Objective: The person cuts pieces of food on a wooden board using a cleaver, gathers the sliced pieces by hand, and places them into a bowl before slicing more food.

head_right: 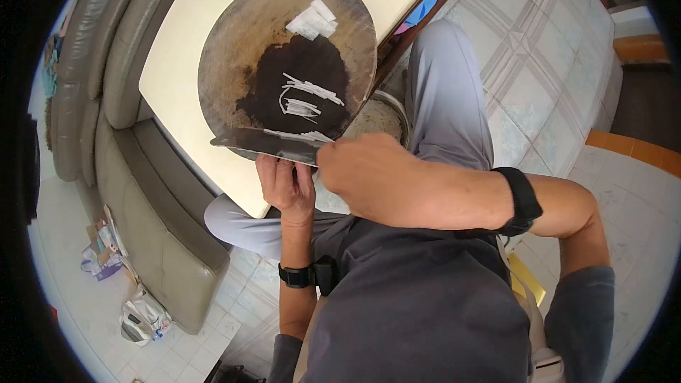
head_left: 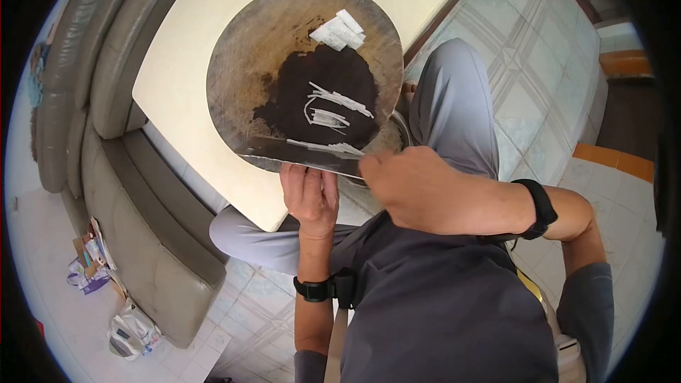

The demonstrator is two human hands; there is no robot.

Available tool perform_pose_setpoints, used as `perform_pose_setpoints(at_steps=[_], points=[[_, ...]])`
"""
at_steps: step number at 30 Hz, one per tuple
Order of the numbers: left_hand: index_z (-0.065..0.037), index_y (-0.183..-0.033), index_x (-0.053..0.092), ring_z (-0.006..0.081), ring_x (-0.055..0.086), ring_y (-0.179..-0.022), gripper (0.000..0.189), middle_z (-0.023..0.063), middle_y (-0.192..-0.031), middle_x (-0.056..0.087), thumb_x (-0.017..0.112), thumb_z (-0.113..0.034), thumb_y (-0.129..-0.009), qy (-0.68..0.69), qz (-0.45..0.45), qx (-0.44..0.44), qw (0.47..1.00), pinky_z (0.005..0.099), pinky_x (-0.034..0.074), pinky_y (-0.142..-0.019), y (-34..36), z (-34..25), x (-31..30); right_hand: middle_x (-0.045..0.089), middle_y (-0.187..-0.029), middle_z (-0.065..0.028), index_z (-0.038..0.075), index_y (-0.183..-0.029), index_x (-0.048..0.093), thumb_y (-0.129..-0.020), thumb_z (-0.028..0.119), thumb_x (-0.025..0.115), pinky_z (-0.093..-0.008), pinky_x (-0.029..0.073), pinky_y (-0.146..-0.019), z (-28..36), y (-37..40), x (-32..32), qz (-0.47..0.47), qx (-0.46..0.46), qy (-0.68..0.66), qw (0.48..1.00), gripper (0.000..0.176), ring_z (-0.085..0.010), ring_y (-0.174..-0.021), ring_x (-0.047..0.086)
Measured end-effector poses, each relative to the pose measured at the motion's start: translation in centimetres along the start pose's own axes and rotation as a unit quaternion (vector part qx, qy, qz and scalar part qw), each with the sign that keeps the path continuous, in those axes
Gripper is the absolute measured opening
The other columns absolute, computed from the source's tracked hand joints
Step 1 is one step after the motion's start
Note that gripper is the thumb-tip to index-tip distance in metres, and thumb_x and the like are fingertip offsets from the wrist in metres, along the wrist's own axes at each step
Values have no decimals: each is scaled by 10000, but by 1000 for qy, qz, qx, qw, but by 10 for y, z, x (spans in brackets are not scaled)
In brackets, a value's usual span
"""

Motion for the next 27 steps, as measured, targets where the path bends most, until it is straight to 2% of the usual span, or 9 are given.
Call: perform_pose_setpoints(at_steps=[9, 10, 11, 14, 15, 17, 19, 22, 27], points=[[46, -971, 666, 344, 621, -961, 199, 165, -1023, 648, 701, 55, -775, 24, -34, -84, 996, 414, 503, -873, -13, -7, -6, 625, -686, -221, -28, -817, 562, -875, 93, 572, -436, 508, -641, -25, -22, -10, -95, 43, -81, 991, 134, -419, -657, 620], [49, -994, 674, 263, 632, -976, 141, 132, -1043, 659, 649, 18, -859, 30, -51, -104, 993, 341, 493, -891, -14, -3, -8, 625, -686, -221, -28, -817, 562, -875, 93, 572, -436, 508, -641, -26, -20, -18, -99, 34, -71, 992, 134, -419, -657, 620], [49, -994, 674, 263, 632, -976, 141, 132, -1043, 659, 649, 18, -859, 29, -64, -100, 993, 341, 493, -891, -18, -3, -10, 622, -672, -190, -43, -807, 565, -887, 108, 563, -410, 496, -584, -30, -18, -24, -90, 63, -170, 979, 171, -345, -609, 614], [28, -1108, 656, 174, 628, -1005, 186, 103, -1114, 654, 581, -34, -949, 244, -131, -325, 904, 279, 497, -898, -21, 22, -8, 563, -597, -53, -48, -755, 577, -922, 137, 549, -278, 411, -401, -44, -13, -31, -76, 112, -435, 890, 251, -95, -438, 493], [28, -1108, 656, 174, 628, -1005, 186, 103, -1114, 654, 581, -34, -949, 247, -143, -317, 904, 279, 497, -898, -30, 21, -9, 563, -597, -53, -48, -755, 577, -922, 137, 549, -278, 411, -401, -45, -14, -32, -77, 103, -425, 896, 251, -95, -438, 493], [46, -1176, 607, 183, 630, -1035, 250, 125, -1137, 646, 575, -84, -964, 469, -215, -437, 737, 294, 510, -917, -36, 28, -2, 568, -598, -45, -27, -764, 596, -928, 134, 553, -270, 416, -400, -48, -14, -30, -77, 119, -535, 833, 234, -88, -435, 482], [49, -1256, 533, 211, 614, -1089, 333, 143, -1177, 629, 525, -160, -996, 515, -203, -442, 706, 331, 496, -970, -44, 29, 0, 582, -632, -47, -27, -773, 601, -926, 135, 570, -261, 424, -400, -47, -15, -27, -74, 110, -540, 831, 225, -81, -446, 482], [17, -1372, 415, 250, 492, -1263, 413, 142, -1357, 515, 393, -230, -1042, 676, -128, -500, 526, 392, 391, -1072, -55, 19, 18, 596, -685, -53, -18, -778, 601, -927, 142, 584, -254, 433, -405, -44, -17, -17, -10, 114, -622, 774, 219, -69, -475, 488], [1, -1414, 392, 228, 477, -1288, 449, 109, -1399, 500, 426, -233, -1032, 712, -85, -481, 504, 386, 376, -1090, -42, 22, 30, 591, -687, -48, -3, -809, 606, -942, 159, 570, -260, 446, -419, -48, -20, -9, -4, 104, -583, 806, 213, -71, -489, 506]])
Point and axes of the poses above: each hand's wrist, its own y-axis away from the middle knuckle, its own x-axis out of the palm, z = x × y, the point moved 5 cm from there along -y, towards the middle knuckle
